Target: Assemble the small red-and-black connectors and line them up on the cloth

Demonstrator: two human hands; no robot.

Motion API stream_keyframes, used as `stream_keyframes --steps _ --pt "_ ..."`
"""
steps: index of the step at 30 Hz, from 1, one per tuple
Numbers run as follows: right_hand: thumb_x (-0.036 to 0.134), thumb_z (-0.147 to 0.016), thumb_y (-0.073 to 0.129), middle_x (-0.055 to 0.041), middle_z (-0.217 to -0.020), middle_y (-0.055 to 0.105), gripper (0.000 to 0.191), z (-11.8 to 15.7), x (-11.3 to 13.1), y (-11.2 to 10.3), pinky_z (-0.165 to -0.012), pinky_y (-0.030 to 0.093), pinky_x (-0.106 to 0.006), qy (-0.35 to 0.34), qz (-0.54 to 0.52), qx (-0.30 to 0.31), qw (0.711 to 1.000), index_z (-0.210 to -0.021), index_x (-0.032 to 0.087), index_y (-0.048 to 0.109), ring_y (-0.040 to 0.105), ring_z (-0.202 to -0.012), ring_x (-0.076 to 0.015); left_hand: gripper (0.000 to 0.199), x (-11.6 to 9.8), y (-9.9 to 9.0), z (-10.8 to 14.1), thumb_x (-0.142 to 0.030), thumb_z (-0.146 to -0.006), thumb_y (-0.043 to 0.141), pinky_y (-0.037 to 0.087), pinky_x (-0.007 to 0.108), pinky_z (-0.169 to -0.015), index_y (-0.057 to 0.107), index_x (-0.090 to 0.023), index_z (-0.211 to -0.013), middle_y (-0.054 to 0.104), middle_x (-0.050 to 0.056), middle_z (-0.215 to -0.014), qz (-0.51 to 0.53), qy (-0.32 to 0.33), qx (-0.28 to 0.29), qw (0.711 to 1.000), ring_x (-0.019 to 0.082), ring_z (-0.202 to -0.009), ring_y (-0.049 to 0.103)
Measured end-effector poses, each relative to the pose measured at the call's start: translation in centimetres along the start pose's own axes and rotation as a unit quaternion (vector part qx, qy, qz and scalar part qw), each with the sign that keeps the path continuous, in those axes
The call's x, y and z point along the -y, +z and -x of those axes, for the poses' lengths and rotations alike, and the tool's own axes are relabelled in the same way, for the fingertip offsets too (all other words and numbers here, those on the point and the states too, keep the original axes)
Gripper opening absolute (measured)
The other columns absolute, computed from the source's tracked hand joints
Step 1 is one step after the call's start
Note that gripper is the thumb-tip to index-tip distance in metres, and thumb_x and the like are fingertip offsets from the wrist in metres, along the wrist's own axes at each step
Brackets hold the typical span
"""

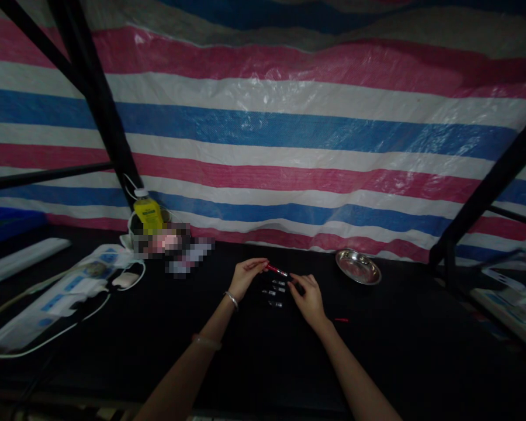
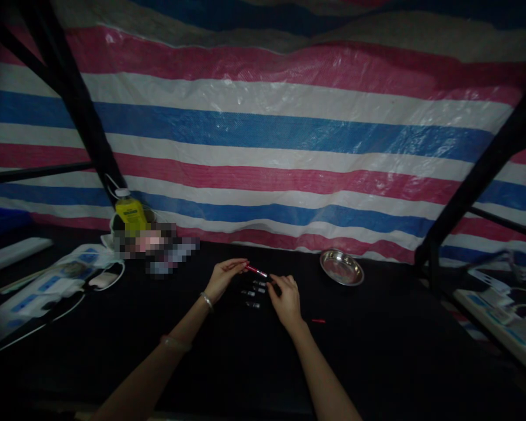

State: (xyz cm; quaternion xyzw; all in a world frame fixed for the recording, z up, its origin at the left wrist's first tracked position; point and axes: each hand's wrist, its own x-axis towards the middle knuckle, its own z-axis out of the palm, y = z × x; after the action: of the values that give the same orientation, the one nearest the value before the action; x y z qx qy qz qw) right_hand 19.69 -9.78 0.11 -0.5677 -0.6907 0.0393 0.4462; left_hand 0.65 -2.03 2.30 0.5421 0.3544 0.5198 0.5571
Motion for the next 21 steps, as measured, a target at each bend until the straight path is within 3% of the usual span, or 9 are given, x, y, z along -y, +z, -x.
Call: stream_keyframes --steps 4,10,16,21 --pt "0.033 -0.086 0.047 -0.0053 -0.084 0.067 0.028 -0.1 0.0 -0.5 -0.076 0.04 -0.034 0.021 0.041 -0.026 0.999 -0.103 0.02 0.065 0.054 -0.083 -0.0205 0.035 0.4 -0.6 -0.5 -0.037 -0.065 0.072 0.05 0.029 -0.072 0.069 -0.013 -0.09 0.071 0.007 -0.083 -0.029 0.023 -0.061 0.997 0.017 -0.075 0.065" --pt "0.034 -0.087 0.041 -0.0075 -0.093 0.067 0.032 -0.1 -0.9 -1.1 -0.078 0.036 -0.034 0.081 0.091 -0.085 0.989 -0.1 0.018 0.066 0.052 -0.089 -0.0223 0.039 1.8 -1.6 -1.1 -0.039 -0.062 0.073 0.051 0.03 -0.068 0.064 -0.013 -0.089 0.07 0.006 -0.074 -0.064 0.002 -0.09 0.994 0.018 -0.069 0.066" --pt "0.037 -0.088 0.038 -0.0081 -0.096 0.067 0.036 0.4 -1.1 -2.3 -0.079 0.036 -0.036 0.112 0.117 -0.088 0.983 -0.101 0.018 0.066 0.053 -0.091 -0.0234 0.032 2.8 -2.3 -1.3 -0.039 -0.067 0.067 0.05 0.034 -0.075 0.064 -0.015 -0.088 0.07 0.006 -0.076 -0.157 0.02 -0.084 0.984 0.021 -0.077 0.066" --pt "0.046 -0.087 0.038 -0.0106 -0.107 0.064 0.043 3.3 -2.2 -5.3 -0.083 0.038 -0.041 0.153 0.147 -0.093 0.973 -0.111 0.019 0.061 0.052 -0.102 -0.0272 0.019 2.7 -2.1 -1.1 -0.03 -0.072 0.06 0.048 0.035 -0.081 0.065 -0.019 -0.086 0.07 0.005 -0.083 -0.25 0.042 -0.051 0.966 0.022 -0.083 0.065"
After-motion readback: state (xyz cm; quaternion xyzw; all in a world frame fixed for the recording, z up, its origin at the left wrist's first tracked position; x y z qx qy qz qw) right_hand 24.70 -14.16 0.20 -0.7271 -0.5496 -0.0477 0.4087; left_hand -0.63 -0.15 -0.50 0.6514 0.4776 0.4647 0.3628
